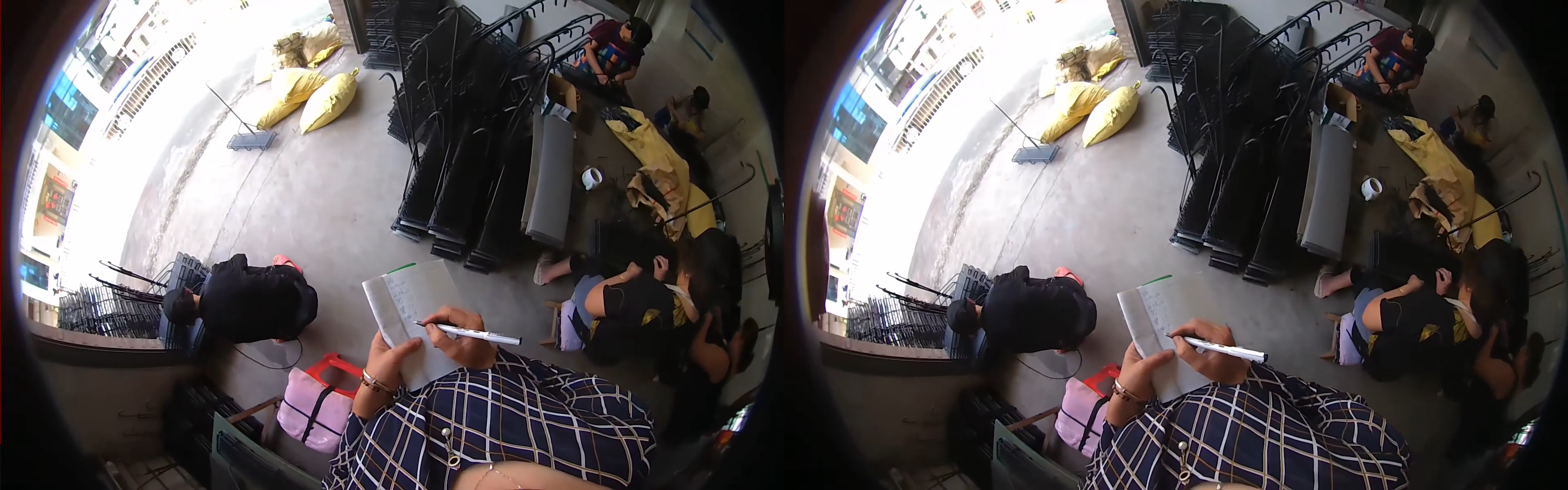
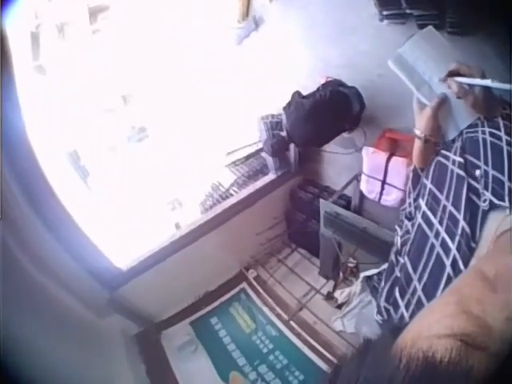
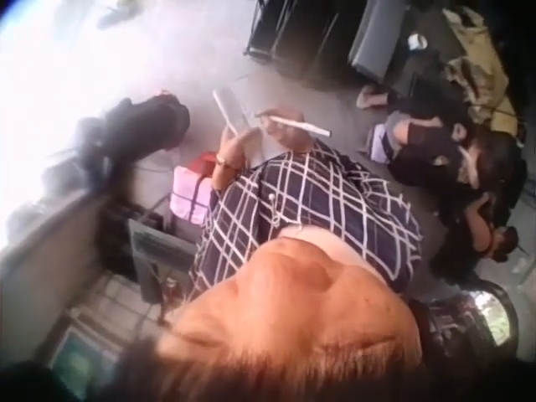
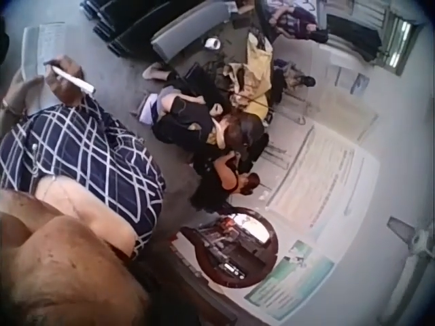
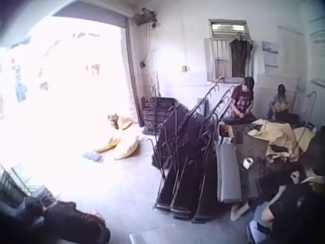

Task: Taking inventory of metal components in a fabrication shop using a notebook and calculator.

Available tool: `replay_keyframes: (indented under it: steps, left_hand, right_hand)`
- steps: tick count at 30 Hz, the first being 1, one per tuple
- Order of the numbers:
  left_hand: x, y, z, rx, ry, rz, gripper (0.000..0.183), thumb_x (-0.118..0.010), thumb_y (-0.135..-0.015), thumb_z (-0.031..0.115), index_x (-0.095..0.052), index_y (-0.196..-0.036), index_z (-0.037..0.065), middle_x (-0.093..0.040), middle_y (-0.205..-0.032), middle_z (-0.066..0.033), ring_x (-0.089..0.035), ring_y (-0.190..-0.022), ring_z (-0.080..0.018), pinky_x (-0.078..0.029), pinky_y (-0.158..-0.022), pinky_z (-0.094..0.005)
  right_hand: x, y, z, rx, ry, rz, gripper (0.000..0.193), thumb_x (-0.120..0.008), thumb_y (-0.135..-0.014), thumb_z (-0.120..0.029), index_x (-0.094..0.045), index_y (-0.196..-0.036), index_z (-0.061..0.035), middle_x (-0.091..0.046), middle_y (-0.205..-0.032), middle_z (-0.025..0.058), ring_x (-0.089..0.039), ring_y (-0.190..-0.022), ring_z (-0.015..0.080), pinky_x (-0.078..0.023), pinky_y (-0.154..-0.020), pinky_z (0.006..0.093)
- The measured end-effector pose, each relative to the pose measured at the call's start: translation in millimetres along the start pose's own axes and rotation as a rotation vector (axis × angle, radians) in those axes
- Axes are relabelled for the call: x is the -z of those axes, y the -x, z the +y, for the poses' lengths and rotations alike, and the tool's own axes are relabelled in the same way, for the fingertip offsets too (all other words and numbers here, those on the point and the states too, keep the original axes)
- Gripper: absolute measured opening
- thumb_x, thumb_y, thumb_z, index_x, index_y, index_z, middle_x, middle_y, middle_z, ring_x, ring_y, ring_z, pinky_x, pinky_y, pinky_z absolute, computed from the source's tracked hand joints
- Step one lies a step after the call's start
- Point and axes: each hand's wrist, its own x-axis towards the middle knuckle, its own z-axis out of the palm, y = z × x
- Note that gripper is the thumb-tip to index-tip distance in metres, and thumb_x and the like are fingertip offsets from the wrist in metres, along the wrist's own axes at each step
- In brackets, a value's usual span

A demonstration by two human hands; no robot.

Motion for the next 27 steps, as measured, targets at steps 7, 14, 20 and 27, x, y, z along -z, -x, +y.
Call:
replay_keyframes:
  steps: [7, 14, 20, 27]
  left_hand:
    - [-13.9, -30.8, 9.2, 0.016, -0.067, -0.041, 0.041, -0.064, -0.072, -0.004, -0.049, -0.11, 0.0, -0.06, -0.101, -0.0108, -0.06, -0.088, -0.0211, -0.05, -0.078, -0.0337]
    - [-15.5, -46.7, 21.8, 0.074, -0.163, -0.121, 0.041, -0.063, -0.073, -0.004, -0.048, -0.111, 0.0, -0.06, -0.101, -0.0106, -0.06, -0.089, -0.0202, -0.05, -0.078, -0.0323]
    - [-11.8, -50.2, 32.9, 0.068, -0.186, -0.185, 0.041, -0.062, -0.073, -0.004, -0.048, -0.111, -0.001, -0.06, -0.101, -0.0101, -0.06, -0.089, -0.0184, -0.049, -0.079, -0.0313]
    - [4.2, -47.6, 47.1, 0.034, -0.192, -0.152, 0.04, -0.061, -0.074, -0.004, -0.048, -0.112, -0.001, -0.06, -0.101, -0.0095, -0.059, -0.089, -0.0175, -0.049, -0.079, -0.0307]
  right_hand:
    - [13.1, -11.9, 20.0, -0.145, -0.099, 0.013, 0.01, -0.053, -0.082, -0.007, -0.06, -0.081, 0.0005, -0.057, -0.065, 0.0043, -0.052, -0.05, 0.0082, -0.043, -0.046, 0.021]
    - [7.8, -25.4, 14.9, -0.062, 0.107, 0.082, 0.006, -0.055, -0.081, -0.006, -0.056, -0.082, -0.0003, -0.058, -0.07, 0.0128, -0.058, -0.059, 0.0236, -0.045, -0.054, 0.0298]
    - [-2.2, -25.6, 15.9, -0.068, 0.122, 0.105, 0.006, -0.054, -0.081, -0.006, -0.055, -0.081, -0.0004, -0.058, -0.071, 0.0133, -0.058, -0.061, 0.0258, -0.045, -0.055, 0.0313]
    - [-26.6, -36.4, 12.6, -0.05, 0.134, 0.089, 0.007, -0.054, -0.081, -0.007, -0.057, -0.08, -0.0002, -0.057, -0.068, 0.0116, -0.057, -0.058, 0.0226, -0.044, -0.054, 0.0298]
